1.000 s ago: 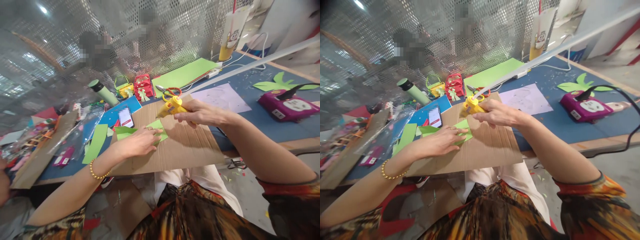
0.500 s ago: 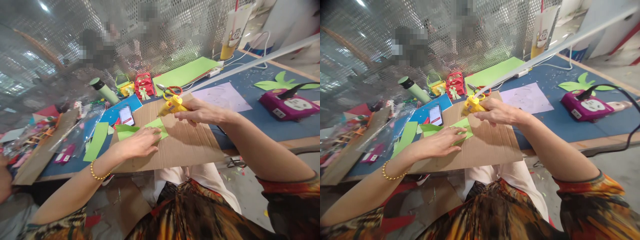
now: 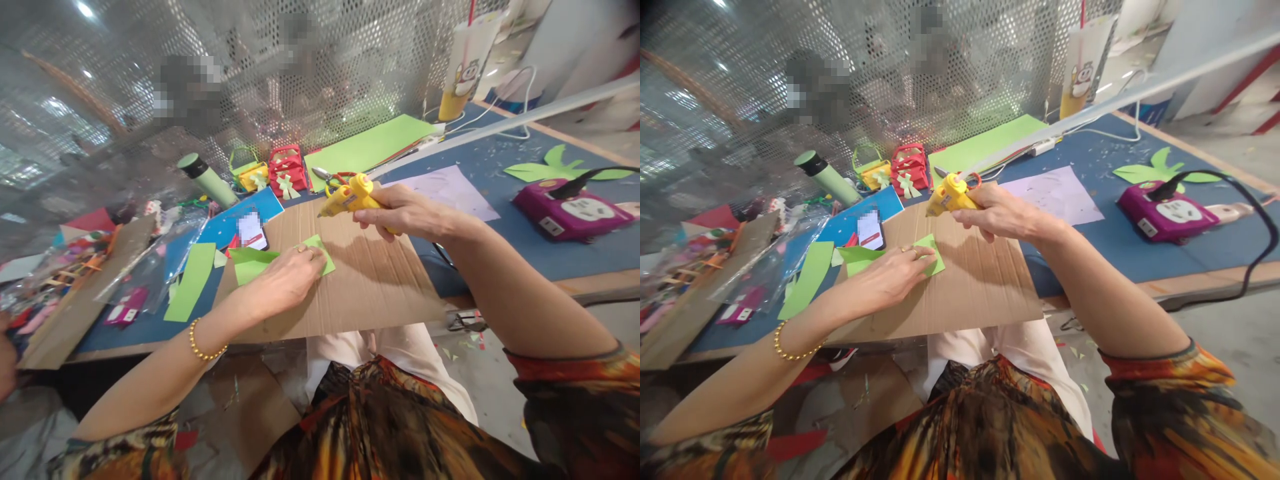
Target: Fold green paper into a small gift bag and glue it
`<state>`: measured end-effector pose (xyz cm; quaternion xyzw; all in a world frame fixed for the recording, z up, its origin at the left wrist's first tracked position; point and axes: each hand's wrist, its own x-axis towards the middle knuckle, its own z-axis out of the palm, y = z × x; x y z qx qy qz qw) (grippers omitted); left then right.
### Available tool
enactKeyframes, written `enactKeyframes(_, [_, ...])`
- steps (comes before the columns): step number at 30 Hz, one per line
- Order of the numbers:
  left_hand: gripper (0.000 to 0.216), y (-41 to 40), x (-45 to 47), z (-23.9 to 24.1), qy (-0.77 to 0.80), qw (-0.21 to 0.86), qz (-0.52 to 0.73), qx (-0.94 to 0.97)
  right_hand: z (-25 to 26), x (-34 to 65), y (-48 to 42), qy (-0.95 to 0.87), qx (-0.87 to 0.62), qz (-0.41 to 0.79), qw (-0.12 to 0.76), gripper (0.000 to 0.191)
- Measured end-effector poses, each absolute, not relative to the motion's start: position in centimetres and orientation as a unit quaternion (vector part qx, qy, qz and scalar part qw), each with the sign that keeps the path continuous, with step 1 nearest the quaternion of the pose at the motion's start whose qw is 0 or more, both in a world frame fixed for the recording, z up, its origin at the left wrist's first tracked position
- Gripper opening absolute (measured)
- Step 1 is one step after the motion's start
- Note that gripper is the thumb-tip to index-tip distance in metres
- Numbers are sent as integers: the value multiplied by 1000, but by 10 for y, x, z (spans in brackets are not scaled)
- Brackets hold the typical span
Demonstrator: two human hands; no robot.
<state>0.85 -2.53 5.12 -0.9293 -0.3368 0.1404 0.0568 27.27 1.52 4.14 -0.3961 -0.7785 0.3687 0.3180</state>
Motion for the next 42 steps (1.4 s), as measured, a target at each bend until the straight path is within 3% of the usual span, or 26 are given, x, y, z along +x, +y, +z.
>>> enactKeyframes(4, [40, -23, 7, 39, -316, 64, 150, -935, 37, 273, 20, -764, -421, 369, 322, 24])
enactKeyframes(11, [44, -14, 1, 22, -323, 96, 40, -941, 37, 264, 22, -771, -458, 316, 311, 21])
enactKeyframes(17, [31, -18, 7, 15, -302, 96, 79, -945, 44, 290, 13, -775, -567, 132, 246, 20])
enactKeyframes(20, [32, -29, 4, 32, -303, 75, 40, -949, 45, 317, 11, -760, -611, 73, 209, 25])
enactKeyframes(24, [39, -33, -28, 71, -385, 60, -79, -918, 37, 347, 19, -729, -662, 34, 172, 27])
enactKeyframes(26, [39, -30, -55, 90, -441, 80, -114, -887, 31, 357, 26, -717, -685, 20, 126, 39])
enactKeyframes(31, [41, -23, -117, 106, -569, 68, -87, -815, 19, 368, 42, -717, -695, 43, 29, 54])
enactKeyframes(34, [46, -23, -139, 95, -627, 25, -78, -775, 21, 366, 40, -713, -700, 36, 14, 49])
enactKeyframes(37, [46, -28, -150, 75, -666, -36, -72, -742, 31, 350, 19, -721, -689, -62, 48, 38])
enactKeyframes(39, [41, -37, -155, 60, -658, -66, -83, -745, 37, 328, -5, -753, -628, -121, 153, 26])
enactKeyframes(42, [46, -55, -159, 39, -583, -100, -107, -799, 37, 283, -45, -855, -460, -29, 239, 26])
